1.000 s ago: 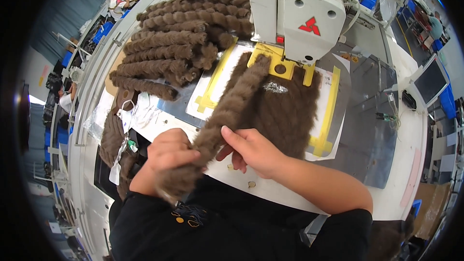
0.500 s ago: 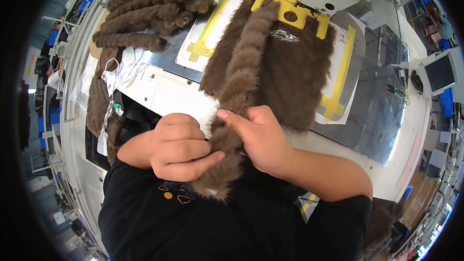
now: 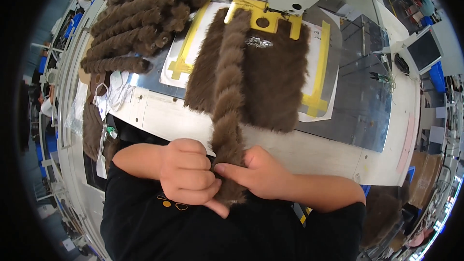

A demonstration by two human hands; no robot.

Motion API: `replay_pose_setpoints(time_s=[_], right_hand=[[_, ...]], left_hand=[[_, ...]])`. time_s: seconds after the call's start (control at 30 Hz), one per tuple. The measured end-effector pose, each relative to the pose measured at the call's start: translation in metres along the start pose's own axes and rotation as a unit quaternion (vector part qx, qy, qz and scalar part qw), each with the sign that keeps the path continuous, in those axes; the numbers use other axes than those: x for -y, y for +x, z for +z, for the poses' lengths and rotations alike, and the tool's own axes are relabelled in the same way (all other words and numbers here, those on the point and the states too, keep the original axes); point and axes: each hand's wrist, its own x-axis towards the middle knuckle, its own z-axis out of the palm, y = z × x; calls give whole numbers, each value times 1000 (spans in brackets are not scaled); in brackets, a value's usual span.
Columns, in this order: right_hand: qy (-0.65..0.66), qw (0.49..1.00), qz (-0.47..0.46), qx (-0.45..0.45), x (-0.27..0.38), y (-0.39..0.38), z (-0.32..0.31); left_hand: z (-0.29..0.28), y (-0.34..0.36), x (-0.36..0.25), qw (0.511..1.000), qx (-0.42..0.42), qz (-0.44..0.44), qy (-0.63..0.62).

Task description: Sewing fur pieces onto a fabric base using an industrial sewing machine.

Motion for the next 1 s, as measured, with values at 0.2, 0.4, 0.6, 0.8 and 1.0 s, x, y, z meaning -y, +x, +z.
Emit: replay_pose_setpoints(time_s=[0.2, 0.4, 0.6, 0.8, 1.0], right_hand=[[-98, 971, -200, -82, -33, 11, 0], [-392, 916, 14, -85, 11, -10, -34], [-505, 848, -96, -129, 62, -43, -89], [-578, 751, -235, -217, 114, -58, -92], [-379, 779, -405, -292, 117, -42, -99]], left_hand=[[3, 51, 60, 950, 259, -157, -70], [25, 66, 105, 739, 565, -278, -239], [21, 62, 128, 776, 467, -299, -299], [21, 106, 127, 847, 359, -278, -277], [29, 74, 138, 928, 44, -252, -270]])
